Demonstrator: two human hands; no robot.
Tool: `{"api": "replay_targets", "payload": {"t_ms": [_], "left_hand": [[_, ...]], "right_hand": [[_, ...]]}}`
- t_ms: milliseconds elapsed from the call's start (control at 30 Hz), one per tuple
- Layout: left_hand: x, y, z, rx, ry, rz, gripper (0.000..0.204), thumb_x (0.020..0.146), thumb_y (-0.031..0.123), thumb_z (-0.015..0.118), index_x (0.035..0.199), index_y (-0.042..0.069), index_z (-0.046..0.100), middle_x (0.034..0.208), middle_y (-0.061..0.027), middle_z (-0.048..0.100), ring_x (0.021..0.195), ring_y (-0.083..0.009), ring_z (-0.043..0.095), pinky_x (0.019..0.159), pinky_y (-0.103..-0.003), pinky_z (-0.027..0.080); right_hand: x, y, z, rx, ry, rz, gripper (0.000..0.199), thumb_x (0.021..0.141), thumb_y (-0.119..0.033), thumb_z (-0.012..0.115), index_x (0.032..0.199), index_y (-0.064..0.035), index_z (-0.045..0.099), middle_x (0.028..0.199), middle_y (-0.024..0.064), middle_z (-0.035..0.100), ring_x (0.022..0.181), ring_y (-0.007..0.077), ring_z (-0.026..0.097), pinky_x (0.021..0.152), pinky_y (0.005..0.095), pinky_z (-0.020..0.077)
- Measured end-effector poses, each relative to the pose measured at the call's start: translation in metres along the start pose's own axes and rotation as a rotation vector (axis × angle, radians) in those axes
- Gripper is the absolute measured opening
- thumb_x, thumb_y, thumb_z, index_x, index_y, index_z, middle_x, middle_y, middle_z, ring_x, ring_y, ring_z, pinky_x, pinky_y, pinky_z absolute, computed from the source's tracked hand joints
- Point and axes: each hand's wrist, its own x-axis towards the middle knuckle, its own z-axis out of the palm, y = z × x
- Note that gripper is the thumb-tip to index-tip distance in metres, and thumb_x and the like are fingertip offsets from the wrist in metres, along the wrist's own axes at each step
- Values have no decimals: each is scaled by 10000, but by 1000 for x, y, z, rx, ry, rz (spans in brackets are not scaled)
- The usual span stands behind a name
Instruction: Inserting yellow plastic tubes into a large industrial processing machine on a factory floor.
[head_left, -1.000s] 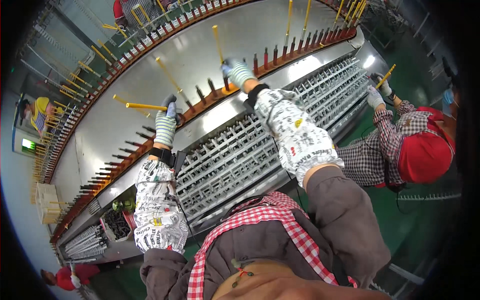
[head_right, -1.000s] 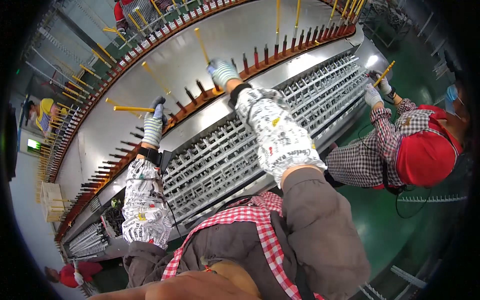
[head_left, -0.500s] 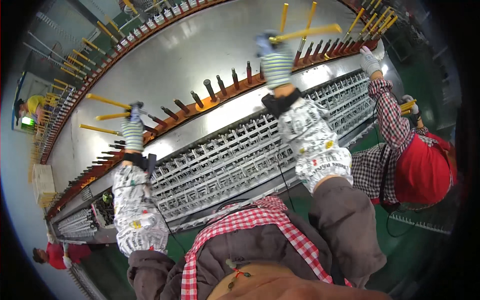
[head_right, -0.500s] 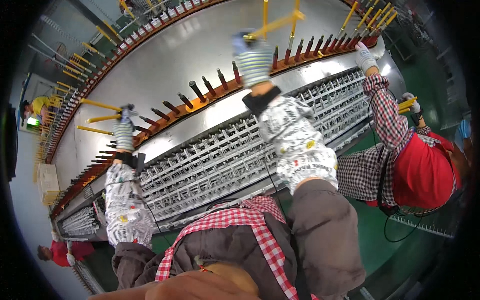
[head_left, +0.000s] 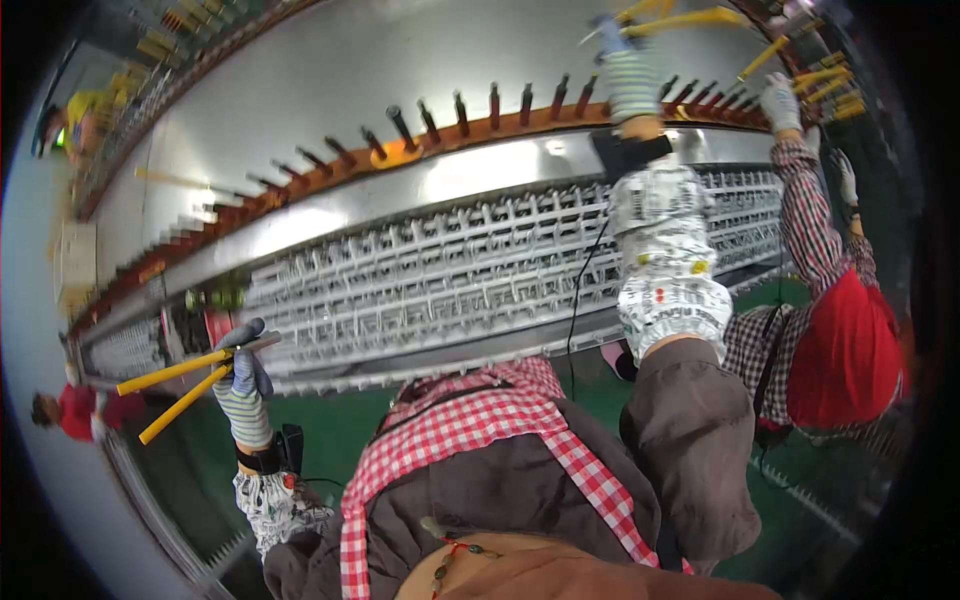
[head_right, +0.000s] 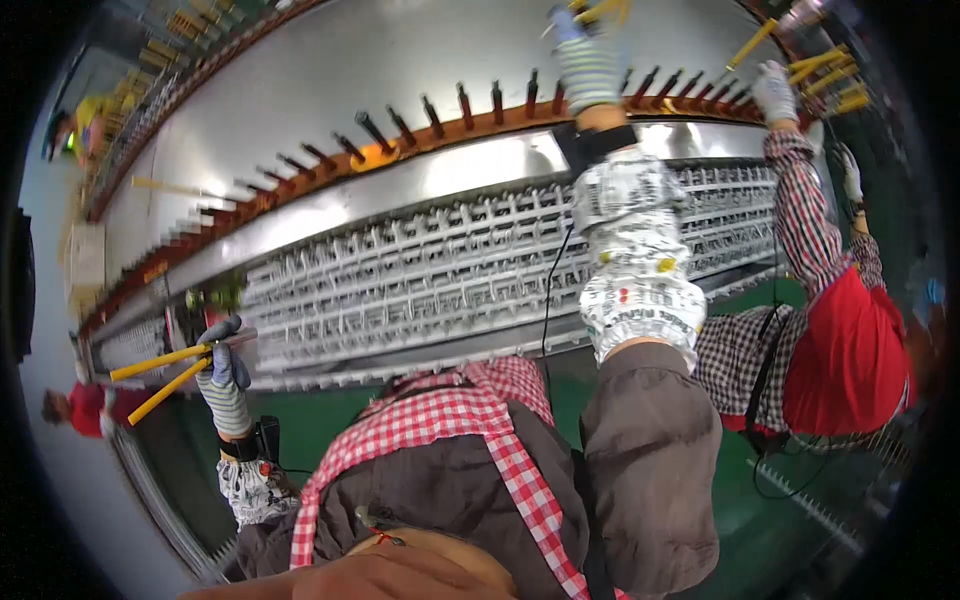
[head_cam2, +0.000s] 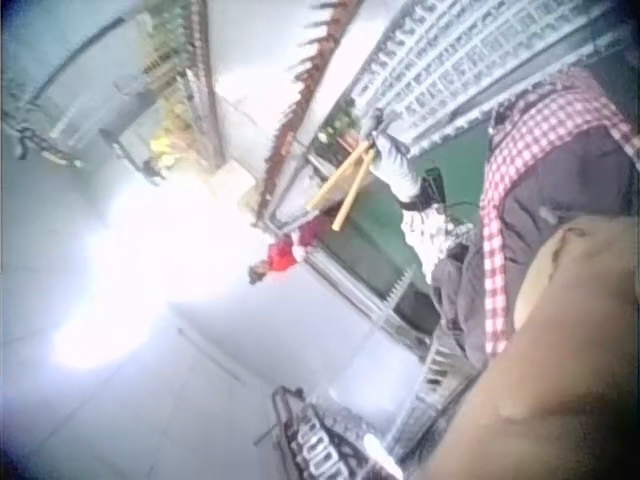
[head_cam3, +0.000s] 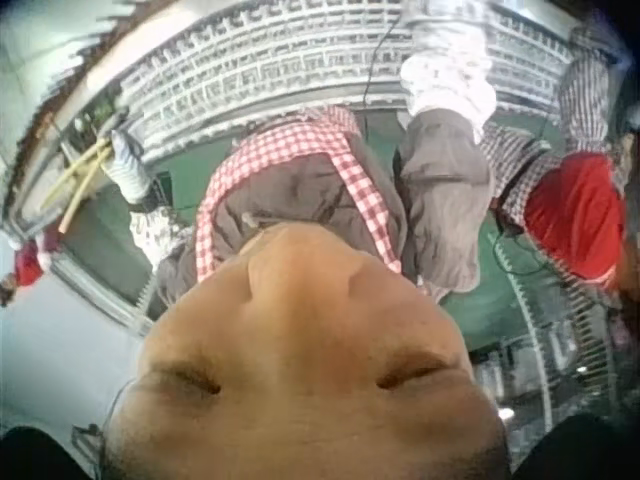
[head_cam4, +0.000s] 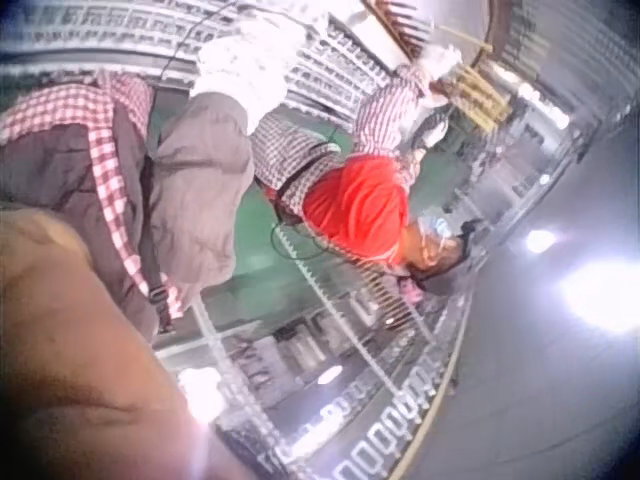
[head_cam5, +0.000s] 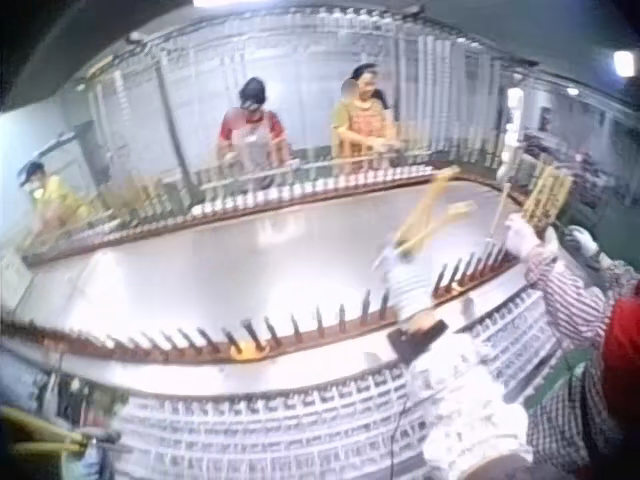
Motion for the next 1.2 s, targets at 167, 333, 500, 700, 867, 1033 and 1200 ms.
{"api": "replay_targets", "payload": {"t_ms": [167, 333, 500, 700, 867, 1033, 1200], "left_hand": [[-42, -10, -94, -128, 135, -165, 266, 901, 156, 512, 1127, 33, 575, 837, 19, 606, 475, 4, 326, 421, -169, 252], [-134, -57, -277, -148, 254, -287, 247, 894, 156, 534, 1113, 51, 578, 964, -50, 651, 454, -4, 377, 392, -161, 303], [-192, -76, -337, -180, 449, -326, 234, 889, 170, 558, 1091, 55, 581, 908, -17, 640, 438, -6, 365, 393, -163, 296], [-205, -104, -366, -180, 346, -306, 266, 899, 198, 542, 1109, 37, 574, 896, -83, 669, 427, 2, 344, 383, -147, 280], [-216, -153, -395, -75, 196, -182, 215, 876, 155, 574, 1044, 26, 616, 987, -49, 648, 912, -118, 570, 829, -254, 434], [-213, -188, -419, 204, 65, -69, 308, 855, 289, 607, 991, 13, 624, 859, -97, 658, 798, -185, 609, 734, -292, 460], [-224, -216, -436, 226, 44, -73, 353, 841, 332, 617, 1016, 26, 602, 793, -111, 632, 701, -215, 571, 665, -329, 445]], "right_hand": [[-20, -177, -86, -181, -263, -337, 212, 933, -193, 458, 995, -65, 615, 717, 31, 612, 536, 120, 576, 438, 232, 432], [-259, -370, -15, 186, -589, 197, 379, 899, -292, 550, 1135, 3, 573, 792, 34, 612, 576, 33, 441, 541, 172, 351], [-356, -448, -11, 228, -771, 387, 354, 880, -278, 570, 1093, 5, 574, 973, 120, 645, 528, 59, 495, 470, 154, 381], [-449, -463, -39, 277, -708, 596, 251, 890, -149, 538, 1114, -38, 563, 1026, 147, 623, 560, 82, 519, 482, 187, 417], [-537, -511, -25, 199, -779, 670, 215, 882, -163, 562, 1053, -36, 590, 971, 105, 652, 536, 88, 556, 460, 178, 396], [-614, -537, -2, 216, -963, 664, 220, 877, -160, 570, 1057, -42, 614, 776, 33, 619, 558, 74, 541, 511, 191, 396], [-699, -515, 57, 138, -1014, 117, 212, 877, -150, 562, 1066, -65, 605, 767, 42, 620, 615, 94, 563, 538, 250, 453]]}}
